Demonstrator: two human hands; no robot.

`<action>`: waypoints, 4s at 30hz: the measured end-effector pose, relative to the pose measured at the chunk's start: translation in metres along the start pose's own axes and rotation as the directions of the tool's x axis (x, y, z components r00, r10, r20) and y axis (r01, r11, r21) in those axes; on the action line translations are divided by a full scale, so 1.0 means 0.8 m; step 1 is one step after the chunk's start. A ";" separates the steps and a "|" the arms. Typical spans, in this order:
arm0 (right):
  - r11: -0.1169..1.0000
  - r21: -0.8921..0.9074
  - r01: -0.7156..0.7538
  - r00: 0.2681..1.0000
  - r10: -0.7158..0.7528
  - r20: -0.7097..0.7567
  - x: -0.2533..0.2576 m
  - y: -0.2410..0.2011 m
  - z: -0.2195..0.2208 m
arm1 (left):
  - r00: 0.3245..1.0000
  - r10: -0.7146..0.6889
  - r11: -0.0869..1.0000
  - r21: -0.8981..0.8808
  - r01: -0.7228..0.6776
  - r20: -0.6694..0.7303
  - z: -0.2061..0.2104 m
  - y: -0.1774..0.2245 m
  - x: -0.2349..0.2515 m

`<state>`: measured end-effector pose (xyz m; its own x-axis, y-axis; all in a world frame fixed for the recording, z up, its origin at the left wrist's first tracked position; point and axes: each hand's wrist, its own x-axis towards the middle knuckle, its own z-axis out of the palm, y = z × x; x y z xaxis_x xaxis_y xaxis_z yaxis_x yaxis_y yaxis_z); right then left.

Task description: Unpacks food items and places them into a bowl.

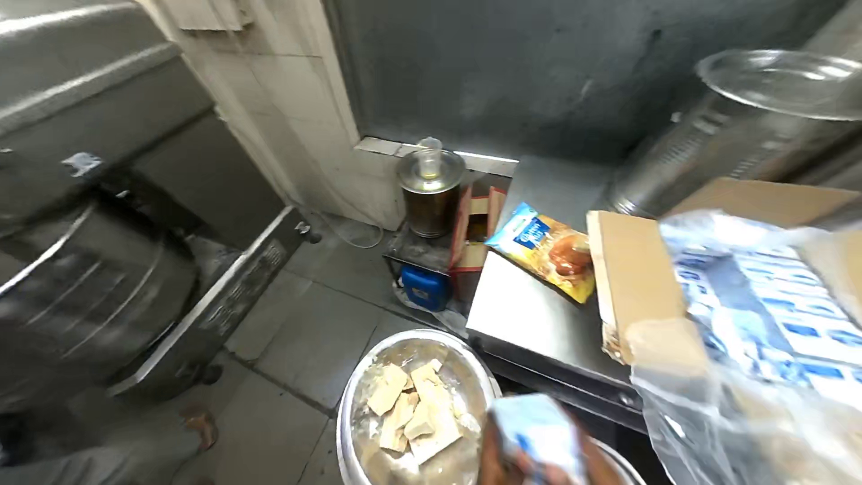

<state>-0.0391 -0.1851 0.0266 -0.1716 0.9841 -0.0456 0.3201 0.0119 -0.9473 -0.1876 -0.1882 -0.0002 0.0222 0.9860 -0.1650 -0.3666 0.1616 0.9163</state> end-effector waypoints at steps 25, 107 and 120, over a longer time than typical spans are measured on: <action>0.717 0.204 -0.666 0.746 0.647 0.159 0.083 0.171 0.280 | 0.732 -0.515 0.717 0.244 0.653 -0.447 -0.277 -0.090 0.043; 0.943 0.213 -0.256 0.889 0.143 0.435 0.159 0.232 0.219 | 0.844 -0.530 0.687 -0.625 0.370 -0.084 -0.265 -0.085 0.086; 0.927 -0.357 -0.115 0.959 0.198 0.205 0.134 0.220 0.191 | 0.891 -0.440 0.763 -0.569 0.307 -0.109 -0.290 -0.077 0.083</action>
<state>-0.1440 -0.1045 -0.1933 -0.2921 0.9093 -0.2962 0.6492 -0.0389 -0.7596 -0.3790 -0.1419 -0.1520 0.0796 0.8032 -0.5904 -0.8018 0.4035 0.4409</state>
